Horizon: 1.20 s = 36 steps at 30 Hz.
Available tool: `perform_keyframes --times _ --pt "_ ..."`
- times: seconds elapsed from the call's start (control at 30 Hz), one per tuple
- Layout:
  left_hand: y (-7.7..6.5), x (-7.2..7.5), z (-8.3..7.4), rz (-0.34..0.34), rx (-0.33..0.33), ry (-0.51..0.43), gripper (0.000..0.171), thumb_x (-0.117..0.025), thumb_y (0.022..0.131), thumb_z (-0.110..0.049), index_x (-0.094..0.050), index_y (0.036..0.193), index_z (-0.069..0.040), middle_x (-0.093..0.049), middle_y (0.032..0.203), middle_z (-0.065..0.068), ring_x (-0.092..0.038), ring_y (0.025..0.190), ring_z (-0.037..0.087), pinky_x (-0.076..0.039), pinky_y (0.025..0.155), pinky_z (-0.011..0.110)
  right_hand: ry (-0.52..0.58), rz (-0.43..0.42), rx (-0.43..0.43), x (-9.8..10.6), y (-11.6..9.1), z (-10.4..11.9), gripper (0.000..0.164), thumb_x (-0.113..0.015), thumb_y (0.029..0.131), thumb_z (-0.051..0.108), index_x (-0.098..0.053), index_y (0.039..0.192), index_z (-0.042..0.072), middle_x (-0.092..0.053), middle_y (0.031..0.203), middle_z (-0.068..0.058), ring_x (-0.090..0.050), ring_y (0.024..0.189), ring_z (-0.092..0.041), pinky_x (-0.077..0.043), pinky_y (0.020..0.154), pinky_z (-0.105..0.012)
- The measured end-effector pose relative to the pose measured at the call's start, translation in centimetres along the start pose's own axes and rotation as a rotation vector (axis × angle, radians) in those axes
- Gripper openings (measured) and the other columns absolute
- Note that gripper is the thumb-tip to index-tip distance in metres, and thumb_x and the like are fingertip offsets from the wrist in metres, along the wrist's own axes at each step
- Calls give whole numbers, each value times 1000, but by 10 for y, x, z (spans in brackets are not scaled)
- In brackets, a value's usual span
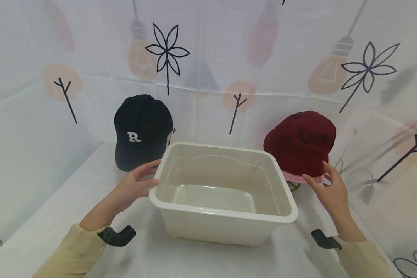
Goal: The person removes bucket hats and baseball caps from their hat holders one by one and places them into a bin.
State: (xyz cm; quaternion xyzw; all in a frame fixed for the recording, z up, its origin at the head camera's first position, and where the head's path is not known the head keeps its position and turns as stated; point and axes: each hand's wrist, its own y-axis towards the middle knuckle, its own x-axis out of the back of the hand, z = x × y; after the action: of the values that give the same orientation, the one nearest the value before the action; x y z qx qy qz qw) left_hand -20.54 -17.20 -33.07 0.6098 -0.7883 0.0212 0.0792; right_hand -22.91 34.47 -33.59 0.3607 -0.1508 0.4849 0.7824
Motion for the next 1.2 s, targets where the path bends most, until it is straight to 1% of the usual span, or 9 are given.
perform_keyframes --times 0.1,0.17,0.33,0.47,0.57,0.67,0.73,0.97,1.2 --pt "1 0 0 -4 3 -5 69 -65 87 -20 -30 145 -11 -36 141 18 -39 125 37 -47 88 47 -3 -11 -16 1 2 2 79 -68 84 34 -29 145 3 -36 141 -24 -40 121 -45 -41 90 -56" --pt "1 -1 0 -6 5 -7 68 -66 87 -20 -30 145 -11 -36 141 18 -39 125 37 -47 88 47 -2 -20 -29 2 4 3 79 -69 83 34 -30 145 4 -39 139 -24 -42 119 -44 -48 85 -40" --pt "3 -1 2 -3 8 -10 68 -66 87 -20 -31 145 -12 -37 141 18 -39 125 37 -47 88 46 -2 -38 -51 5 8 6 78 -69 82 36 -31 145 8 -40 138 -22 -44 118 -43 -44 78 -19" --pt "3 -2 1 0 17 -19 68 -66 87 -19 -31 145 -12 -37 140 18 -40 124 36 -48 87 45 -3 -46 -58 6 11 9 77 -69 83 36 -31 145 9 -41 137 -23 -44 118 -42 -44 81 -22" --pt "4 -3 0 3 17 -20 68 -66 87 -19 -31 145 -12 -38 139 19 -42 123 36 -48 87 45 -9 -44 -72 8 12 11 77 -67 84 37 -30 145 9 -40 138 -23 -43 119 -42 -46 90 -38" --pt "4 -3 0 4 13 -12 69 -66 87 -20 -31 145 -12 -38 139 18 -42 123 35 -48 87 44 -8 -42 -89 9 14 10 77 -66 84 38 -29 146 9 -39 139 -23 -40 121 -42 -42 91 -53" --pt "4 -4 0 4 12 -11 69 -66 87 -21 -31 145 -12 -38 140 18 -42 123 35 -48 88 44 -5 -45 -99 10 16 9 78 -66 84 38 -28 146 9 -38 140 -22 -40 122 -42 -41 91 -56" --pt "2 -3 0 4 23 -12 70 -66 87 -21 -30 145 -12 -36 142 17 -39 126 36 -47 89 46 12 -56 -121 12 22 12 78 -66 84 40 -29 146 12 -38 141 -18 -40 122 -39 -43 94 -45" --pt "0 0 -1 0 17 3 70 -66 87 -22 -29 145 -11 -34 143 17 -35 128 37 -46 89 48 14 -60 -141 14 29 13 79 -65 84 42 -27 146 11 -37 143 -18 -40 123 -38 -41 95 -47"
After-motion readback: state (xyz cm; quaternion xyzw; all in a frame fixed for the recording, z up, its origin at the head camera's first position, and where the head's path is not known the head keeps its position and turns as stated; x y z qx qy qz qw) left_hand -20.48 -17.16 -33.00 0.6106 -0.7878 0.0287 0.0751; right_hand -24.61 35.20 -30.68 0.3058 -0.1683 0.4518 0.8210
